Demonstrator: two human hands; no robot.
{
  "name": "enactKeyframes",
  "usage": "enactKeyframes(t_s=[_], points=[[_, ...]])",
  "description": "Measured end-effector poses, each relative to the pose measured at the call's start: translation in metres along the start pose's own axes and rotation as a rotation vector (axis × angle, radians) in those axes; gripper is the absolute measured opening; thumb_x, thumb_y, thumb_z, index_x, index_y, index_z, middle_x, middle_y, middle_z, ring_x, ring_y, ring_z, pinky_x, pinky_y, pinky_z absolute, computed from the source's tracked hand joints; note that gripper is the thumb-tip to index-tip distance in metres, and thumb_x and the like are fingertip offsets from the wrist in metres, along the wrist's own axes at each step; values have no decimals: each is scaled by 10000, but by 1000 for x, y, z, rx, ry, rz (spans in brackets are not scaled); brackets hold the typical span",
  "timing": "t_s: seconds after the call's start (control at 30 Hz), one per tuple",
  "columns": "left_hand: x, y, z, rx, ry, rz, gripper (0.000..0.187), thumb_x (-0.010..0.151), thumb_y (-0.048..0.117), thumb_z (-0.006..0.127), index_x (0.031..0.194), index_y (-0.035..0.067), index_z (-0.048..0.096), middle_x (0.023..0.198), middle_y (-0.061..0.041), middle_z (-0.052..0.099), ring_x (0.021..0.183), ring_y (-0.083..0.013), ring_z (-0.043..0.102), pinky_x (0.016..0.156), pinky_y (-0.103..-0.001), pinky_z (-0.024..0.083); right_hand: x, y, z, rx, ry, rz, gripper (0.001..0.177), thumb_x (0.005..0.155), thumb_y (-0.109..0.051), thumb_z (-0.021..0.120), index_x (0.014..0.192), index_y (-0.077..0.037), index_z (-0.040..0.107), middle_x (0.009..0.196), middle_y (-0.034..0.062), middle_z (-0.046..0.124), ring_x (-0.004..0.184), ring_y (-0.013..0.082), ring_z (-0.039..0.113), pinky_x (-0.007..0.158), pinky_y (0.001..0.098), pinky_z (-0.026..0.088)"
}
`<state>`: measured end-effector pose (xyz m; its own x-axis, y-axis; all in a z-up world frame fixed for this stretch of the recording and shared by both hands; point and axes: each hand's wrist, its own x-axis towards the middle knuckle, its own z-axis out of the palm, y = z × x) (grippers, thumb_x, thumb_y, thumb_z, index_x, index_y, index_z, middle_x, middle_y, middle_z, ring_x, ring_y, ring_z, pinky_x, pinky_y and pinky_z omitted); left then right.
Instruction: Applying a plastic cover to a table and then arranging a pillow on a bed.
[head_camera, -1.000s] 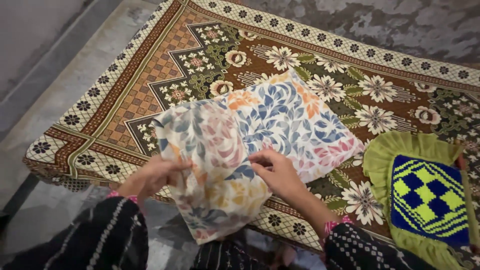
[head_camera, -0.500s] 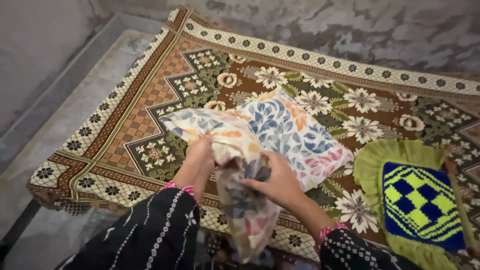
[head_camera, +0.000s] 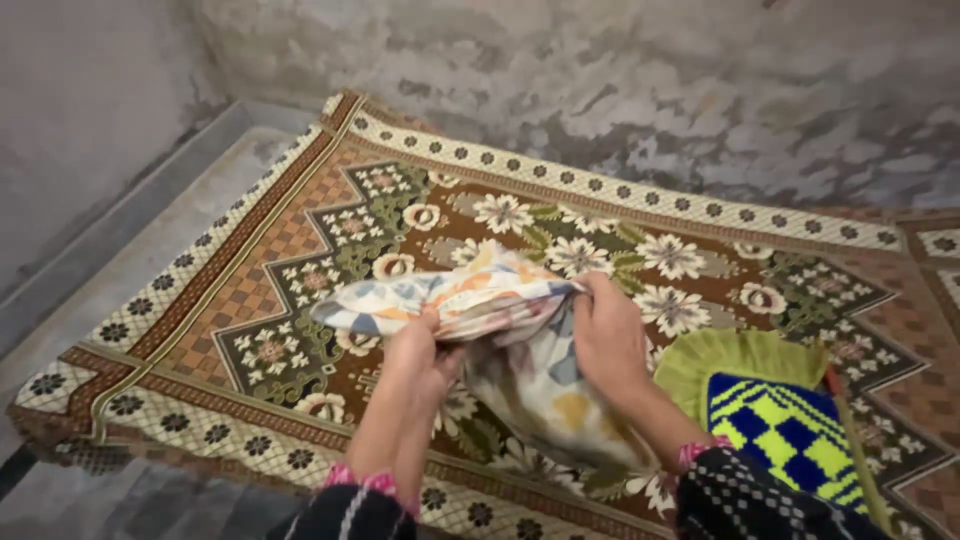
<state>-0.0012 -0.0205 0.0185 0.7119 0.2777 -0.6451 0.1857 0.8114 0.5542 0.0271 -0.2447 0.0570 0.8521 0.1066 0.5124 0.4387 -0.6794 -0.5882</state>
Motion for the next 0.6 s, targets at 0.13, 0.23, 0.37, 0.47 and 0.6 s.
enactKeyframes(t_s=[0.13, 0.23, 0.37, 0.47, 0.6], points=[[-33, -20, 12, -32, 50, -38, 324, 1030, 173, 511, 1329, 59, 568, 1257, -145, 663, 1102, -286, 681, 928, -475, 616, 11, -11, -33, 72, -86, 163, 213, 972, -167, 531, 1090, -53, 667, 901, 236, 693, 857, 423, 674, 769, 507, 498], [-34, -41, 10, -44, 10, -26, 304, 1011, 171, 554, 1298, 79, 593, 1241, -111, 669, 1071, -251, 666, 902, -411, 603, 7, 10, -37, 91, -183, 309, 218, 981, -201, 534, 1089, -66, 668, 820, 256, 678, 785, 410, 680, 730, 506, 488], [-8, -78, -21, -61, 162, -75, 277, 983, 63, 613, 1254, 11, 593, 1184, -158, 674, 994, -275, 683, 844, -374, 630, -33, 70, -18, 97, -244, 201, 211, 945, -214, 568, 1000, -38, 671, 850, 245, 673, 802, 364, 676, 717, 446, 505], [4, -90, -41, -30, 184, -116, 281, 956, 21, 636, 1235, 31, 602, 1137, -142, 682, 953, -270, 680, 808, -360, 613, -54, 74, -16, 112, -254, 191, 231, 930, -231, 582, 996, -38, 689, 849, 220, 677, 802, 328, 663, 706, 414, 500], [6, -93, -52, 32, 85, -108, 281, 937, -10, 635, 1208, 61, 611, 1099, -108, 688, 935, -239, 665, 784, -352, 604, -58, 79, -22, 339, -280, 261, 237, 904, -220, 594, 991, -34, 712, 770, 106, 682, 725, 198, 650, 662, 335, 508]])
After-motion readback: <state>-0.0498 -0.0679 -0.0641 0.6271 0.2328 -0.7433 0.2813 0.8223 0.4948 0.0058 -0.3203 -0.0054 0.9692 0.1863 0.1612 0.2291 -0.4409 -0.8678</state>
